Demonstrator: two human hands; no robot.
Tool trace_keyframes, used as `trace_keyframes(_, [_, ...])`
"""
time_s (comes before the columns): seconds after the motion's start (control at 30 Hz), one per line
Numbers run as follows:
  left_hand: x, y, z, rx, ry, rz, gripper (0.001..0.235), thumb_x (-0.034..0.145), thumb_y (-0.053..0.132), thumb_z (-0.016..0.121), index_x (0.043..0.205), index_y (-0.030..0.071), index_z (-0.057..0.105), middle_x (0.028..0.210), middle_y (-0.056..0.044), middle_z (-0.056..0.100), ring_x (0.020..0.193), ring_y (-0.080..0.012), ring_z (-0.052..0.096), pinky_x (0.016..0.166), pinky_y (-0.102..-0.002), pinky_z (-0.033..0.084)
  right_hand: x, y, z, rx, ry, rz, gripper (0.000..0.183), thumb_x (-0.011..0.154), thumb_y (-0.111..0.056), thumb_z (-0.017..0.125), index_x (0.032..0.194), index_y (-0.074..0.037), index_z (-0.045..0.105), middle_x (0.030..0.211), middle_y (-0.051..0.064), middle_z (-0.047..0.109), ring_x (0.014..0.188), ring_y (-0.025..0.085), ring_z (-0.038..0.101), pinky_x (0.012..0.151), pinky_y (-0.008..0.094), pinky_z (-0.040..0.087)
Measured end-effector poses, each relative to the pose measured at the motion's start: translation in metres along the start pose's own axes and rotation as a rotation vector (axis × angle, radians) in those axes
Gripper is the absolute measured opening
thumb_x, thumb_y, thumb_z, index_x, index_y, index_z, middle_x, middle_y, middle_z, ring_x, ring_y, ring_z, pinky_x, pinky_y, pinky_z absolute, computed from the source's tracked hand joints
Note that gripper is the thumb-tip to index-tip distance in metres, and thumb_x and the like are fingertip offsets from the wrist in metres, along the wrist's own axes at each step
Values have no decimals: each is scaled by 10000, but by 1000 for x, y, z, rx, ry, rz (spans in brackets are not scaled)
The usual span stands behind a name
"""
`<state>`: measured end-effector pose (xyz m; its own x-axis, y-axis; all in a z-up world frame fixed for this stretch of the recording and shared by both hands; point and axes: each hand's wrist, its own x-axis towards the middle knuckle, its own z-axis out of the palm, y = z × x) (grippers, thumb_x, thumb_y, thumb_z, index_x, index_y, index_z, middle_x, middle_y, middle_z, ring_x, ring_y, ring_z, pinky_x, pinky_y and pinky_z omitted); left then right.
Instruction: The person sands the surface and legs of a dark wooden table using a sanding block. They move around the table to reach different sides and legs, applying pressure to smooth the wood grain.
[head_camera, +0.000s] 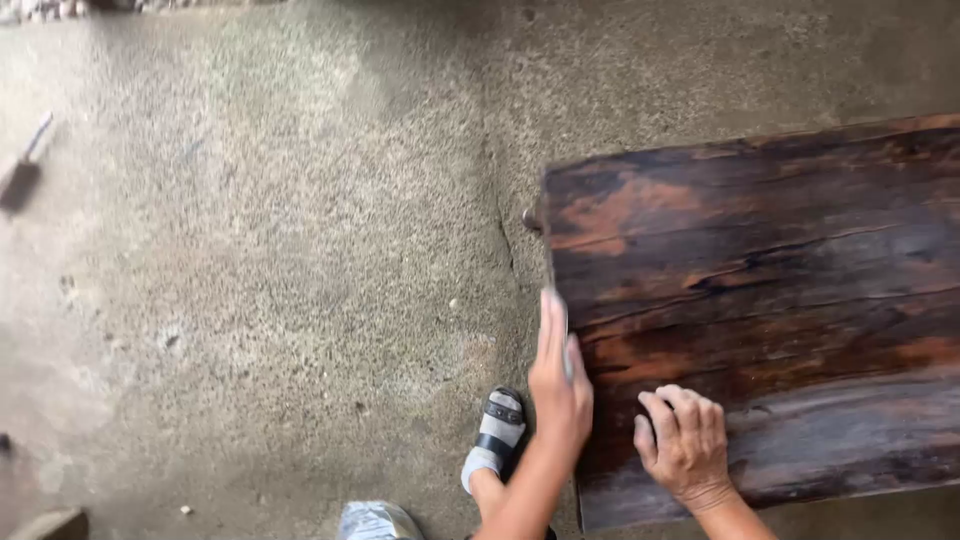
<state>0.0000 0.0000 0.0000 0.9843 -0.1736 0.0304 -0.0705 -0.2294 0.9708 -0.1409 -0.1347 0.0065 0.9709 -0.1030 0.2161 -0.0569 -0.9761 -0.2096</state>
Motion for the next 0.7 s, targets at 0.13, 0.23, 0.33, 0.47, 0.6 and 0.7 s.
trace_keyframes(0.13, [-18, -10, 9, 114, -16, 17, 487, 1049, -3, 444, 1533, -54, 415, 1615, -301, 387, 1509, -416, 416, 1215, -428, 376, 1, 3, -2, 41, -81, 142, 398, 875, -248, 675, 1233, -82, 623, 1188, 126, 578, 1089, 343, 568, 921, 498, 461])
trace_keyframes(0.23, [63, -14, 23, 189, 38, 91, 445, 1076, 8, 443, 1512, -77, 421, 1600, -306, 405, 1513, -419, 410, 1238, -433, 357, 5, 3, -1, 37, -51, 216, 446, 882, -277, 671, 1274, -76, 600, 1232, 130, 571, 1123, 348, 559, 943, 501, 456])
trace_keyframes(0.33, [145, -13, 25, 197, 66, 112, 413, 1099, 42, 448, 1494, -77, 451, 1585, -287, 443, 1507, -406, 432, 1237, -413, 370, 6, 0, -2, 18, -32, 280, 475, 879, -291, 676, 1294, -73, 594, 1260, 135, 570, 1143, 354, 550, 952, 508, 452])
trace_keyframes(0.47, [171, -1, 14, 404, -152, 228, 462, 1062, 68, 494, 1512, -32, 460, 1603, -231, 423, 1510, -423, 384, 1219, -454, 349, 17, 2, -6, -51, 37, 415, 501, 880, -303, 672, 1313, -68, 581, 1321, 147, 567, 1181, 363, 544, 979, 522, 446])
trace_keyframes(0.6, [130, -10, 8, 844, -710, 540, 635, 808, 90, 618, 1433, 112, 511, 1562, -120, 415, 1495, -388, 295, 1180, -574, 240, 17, 7, -8, -157, 124, 668, 540, 884, -333, 668, 1338, -60, 566, 1337, 159, 563, 1201, 380, 541, 989, 528, 432])
trace_keyframes(0.7, [166, 6, 34, 591, -1221, 909, 712, 822, 137, 634, 1507, 50, 460, 1617, -136, 380, 1500, -366, 274, 1190, -531, 224, 23, 7, -4, -178, 146, 960, 530, 896, -337, 663, 1341, -66, 565, 1350, 160, 568, 1202, 373, 545, 996, 526, 423])
